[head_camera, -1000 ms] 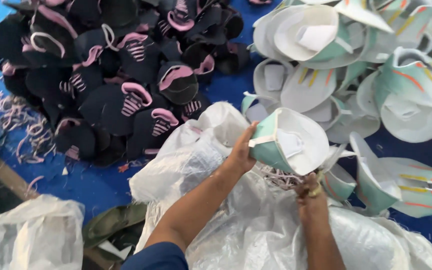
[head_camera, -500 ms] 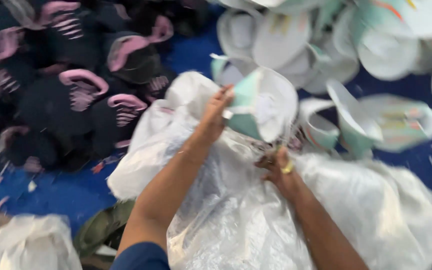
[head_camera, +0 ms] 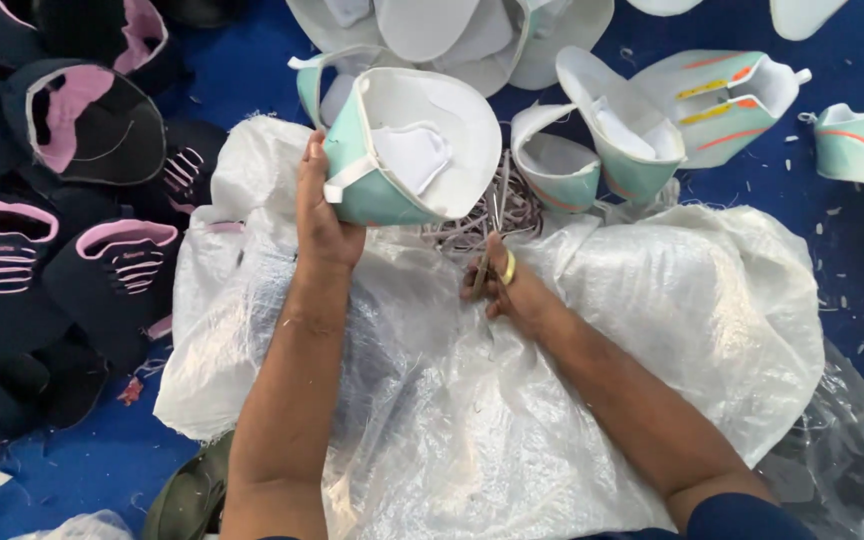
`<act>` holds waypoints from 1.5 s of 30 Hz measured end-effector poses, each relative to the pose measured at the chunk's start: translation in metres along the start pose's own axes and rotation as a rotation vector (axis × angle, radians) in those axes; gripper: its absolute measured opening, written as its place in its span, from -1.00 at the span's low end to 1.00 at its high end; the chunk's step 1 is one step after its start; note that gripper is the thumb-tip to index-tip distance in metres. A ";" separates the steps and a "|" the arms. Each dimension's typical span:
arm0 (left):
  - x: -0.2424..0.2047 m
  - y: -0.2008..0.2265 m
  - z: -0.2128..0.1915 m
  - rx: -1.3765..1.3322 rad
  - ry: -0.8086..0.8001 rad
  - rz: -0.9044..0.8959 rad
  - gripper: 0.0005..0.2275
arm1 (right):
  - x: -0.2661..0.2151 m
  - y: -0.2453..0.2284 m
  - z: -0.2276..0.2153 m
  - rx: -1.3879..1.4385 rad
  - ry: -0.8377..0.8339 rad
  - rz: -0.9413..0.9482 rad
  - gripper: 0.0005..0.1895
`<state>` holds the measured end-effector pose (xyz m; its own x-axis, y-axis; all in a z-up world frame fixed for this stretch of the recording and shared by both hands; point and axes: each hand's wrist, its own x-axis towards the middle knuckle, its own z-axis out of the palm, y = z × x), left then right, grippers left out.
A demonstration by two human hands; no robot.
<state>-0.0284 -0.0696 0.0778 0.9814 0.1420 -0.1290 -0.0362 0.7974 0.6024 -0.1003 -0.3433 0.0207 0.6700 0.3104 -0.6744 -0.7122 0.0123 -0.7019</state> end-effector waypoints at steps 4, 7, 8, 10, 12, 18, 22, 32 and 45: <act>0.000 -0.003 -0.008 -0.007 -0.015 -0.014 -0.58 | 0.016 -0.015 -0.005 0.054 0.142 0.002 -0.26; 0.004 -0.005 -0.020 -0.036 -0.048 -0.003 -0.58 | 0.024 -0.016 -0.011 0.165 0.172 -0.153 -0.38; 0.004 -0.002 -0.018 -0.025 -0.019 0.001 -0.55 | 0.028 -0.014 -0.014 0.159 0.198 -0.198 -0.42; -0.002 0.007 -0.006 -0.014 0.011 0.007 -0.51 | 0.028 -0.010 -0.016 0.153 0.222 -0.243 -0.44; -0.012 0.018 0.009 -0.085 -0.057 0.029 -0.38 | 0.025 -0.008 -0.016 0.067 0.197 -0.348 -0.39; -0.022 0.008 -0.004 0.016 -0.240 -0.119 -0.29 | 0.004 -0.044 -0.031 0.224 -0.091 -0.817 -0.08; -0.022 0.006 -0.020 -0.448 -0.680 -0.286 -0.45 | -0.048 -0.081 -0.053 0.198 0.020 -0.901 -0.02; -0.035 0.018 0.036 -0.142 -0.364 -0.300 -0.26 | -0.044 -0.068 -0.026 0.367 -0.082 -0.459 -0.33; -0.032 -0.017 0.005 -0.029 -0.306 -0.525 -0.31 | -0.015 -0.044 -0.040 -0.076 -0.035 -0.594 -0.80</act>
<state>-0.0578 -0.0910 0.0756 0.8790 -0.4460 -0.1685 0.4665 0.7313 0.4976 -0.0710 -0.3863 0.0526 0.9408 0.3020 -0.1542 -0.1995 0.1252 -0.9719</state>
